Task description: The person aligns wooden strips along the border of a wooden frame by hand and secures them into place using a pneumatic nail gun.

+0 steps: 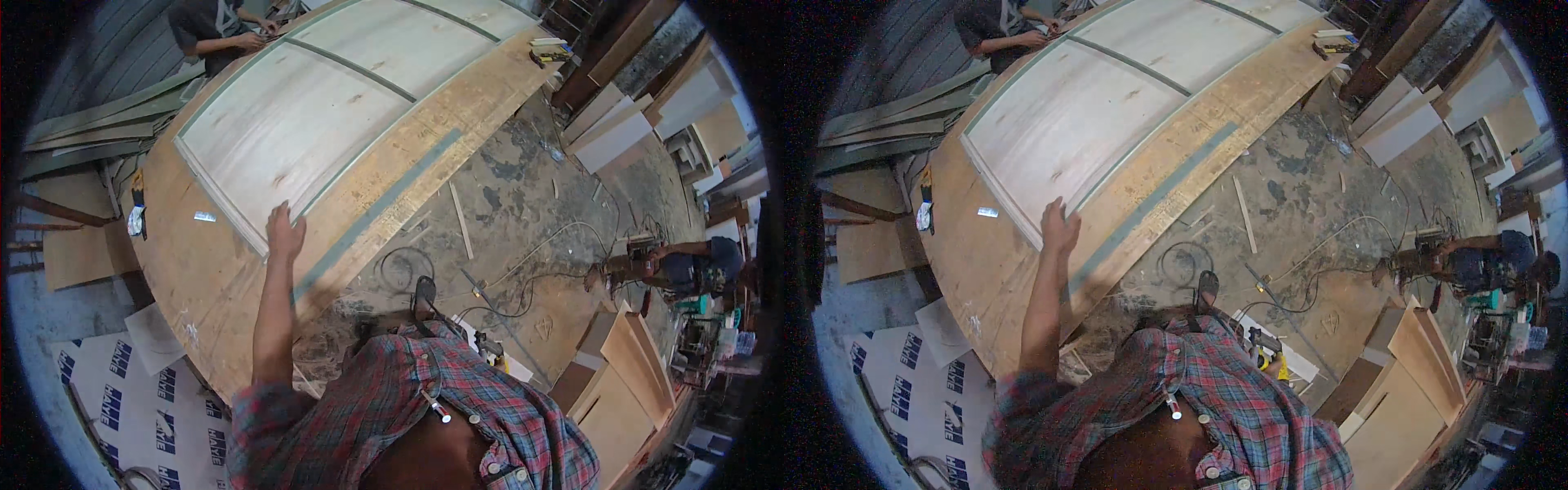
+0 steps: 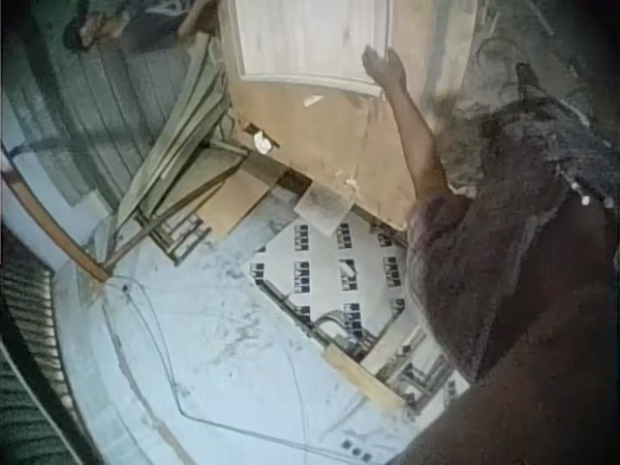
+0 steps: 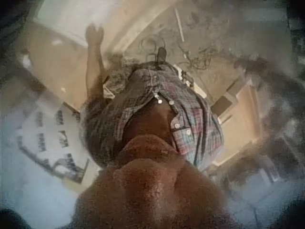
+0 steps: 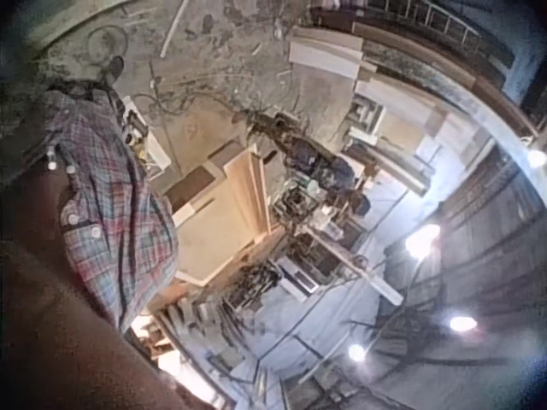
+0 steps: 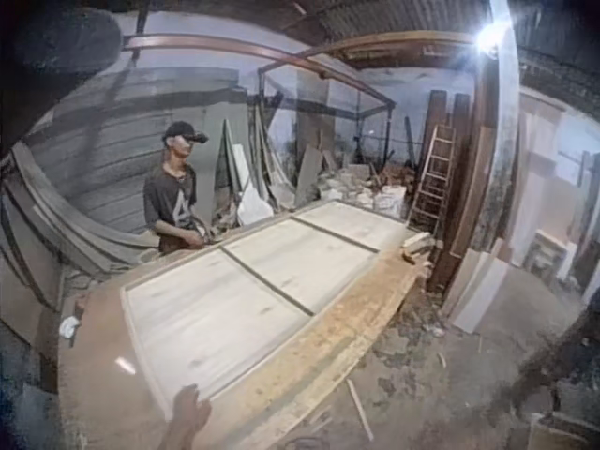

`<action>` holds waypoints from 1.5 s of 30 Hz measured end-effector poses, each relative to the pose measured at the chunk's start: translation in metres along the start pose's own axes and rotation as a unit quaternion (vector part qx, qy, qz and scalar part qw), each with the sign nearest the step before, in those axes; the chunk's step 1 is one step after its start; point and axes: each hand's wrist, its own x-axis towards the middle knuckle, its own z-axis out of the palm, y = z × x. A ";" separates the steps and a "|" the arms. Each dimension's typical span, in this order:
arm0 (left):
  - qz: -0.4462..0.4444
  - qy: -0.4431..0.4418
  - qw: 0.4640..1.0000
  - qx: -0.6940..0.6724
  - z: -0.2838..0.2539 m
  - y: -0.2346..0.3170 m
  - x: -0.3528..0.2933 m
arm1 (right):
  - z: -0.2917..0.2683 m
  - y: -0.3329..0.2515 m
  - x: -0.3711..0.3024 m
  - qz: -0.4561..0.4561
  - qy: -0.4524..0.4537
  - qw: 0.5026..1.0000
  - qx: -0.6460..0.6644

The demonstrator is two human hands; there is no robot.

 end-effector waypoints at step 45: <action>-0.209 -0.121 0.962 -0.124 -0.052 -0.184 -0.001 | 0.143 0.025 -0.190 -0.099 -0.131 0.981 -0.108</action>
